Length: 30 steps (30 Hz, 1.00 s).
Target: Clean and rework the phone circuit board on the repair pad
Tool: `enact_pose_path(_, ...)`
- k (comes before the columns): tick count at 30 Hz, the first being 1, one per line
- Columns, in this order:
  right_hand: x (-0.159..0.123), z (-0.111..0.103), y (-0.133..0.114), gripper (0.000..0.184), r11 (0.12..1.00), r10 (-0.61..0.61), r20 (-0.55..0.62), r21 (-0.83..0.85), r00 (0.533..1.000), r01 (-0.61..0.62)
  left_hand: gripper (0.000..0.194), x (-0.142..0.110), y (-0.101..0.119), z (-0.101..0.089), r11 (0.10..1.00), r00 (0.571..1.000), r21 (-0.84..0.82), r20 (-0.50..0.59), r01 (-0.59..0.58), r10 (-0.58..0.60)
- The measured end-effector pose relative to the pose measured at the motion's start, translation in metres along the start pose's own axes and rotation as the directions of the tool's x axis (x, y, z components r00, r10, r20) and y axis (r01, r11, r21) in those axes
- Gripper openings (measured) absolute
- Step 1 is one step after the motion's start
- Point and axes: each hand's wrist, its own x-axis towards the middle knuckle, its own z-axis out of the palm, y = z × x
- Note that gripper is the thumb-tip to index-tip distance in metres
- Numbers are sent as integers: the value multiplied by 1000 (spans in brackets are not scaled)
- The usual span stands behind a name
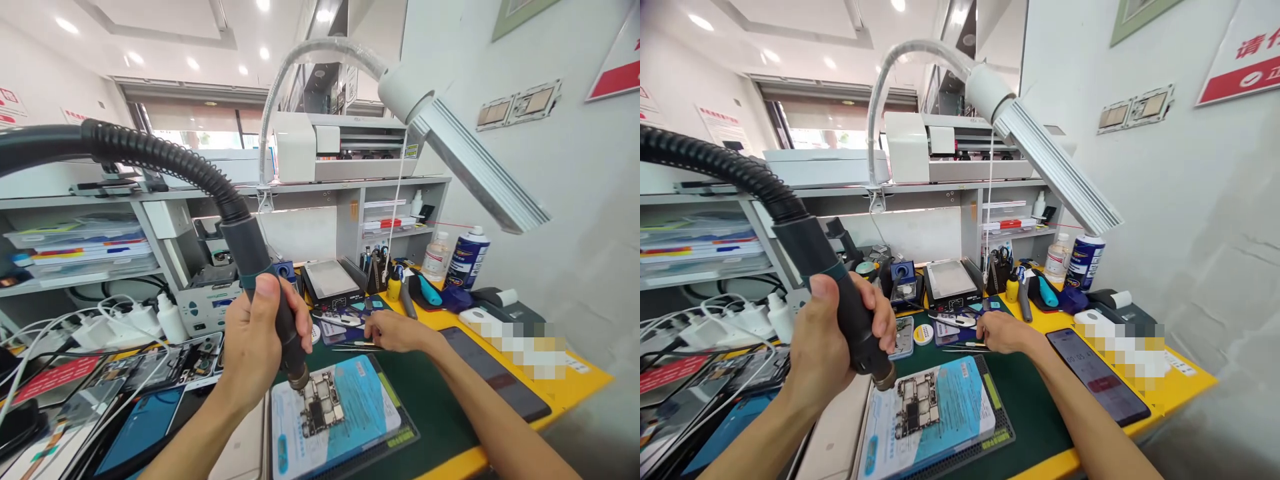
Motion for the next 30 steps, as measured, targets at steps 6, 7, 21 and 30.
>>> enact_pose_path(6,4,2,1,29,999,32,39,-24,999,-31,57,-2,3,1,1000,1000,15,4,9,-9)
enact_pose_path(7,4,2,1,29,1000,30,41,-12,999,-29,58,-2,3,2,1000,1000,16,5,14,-14)
enact_pose_path(21,-15,-9,2,40,772,-379,148,594,913,224,66,-2,-1,3,998,999,52,13,47,-48)
enact_pose_path(30,-10,9,-35,42,699,-454,146,670,879,250,67,-3,-4,3,995,999,84,12,48,-50)
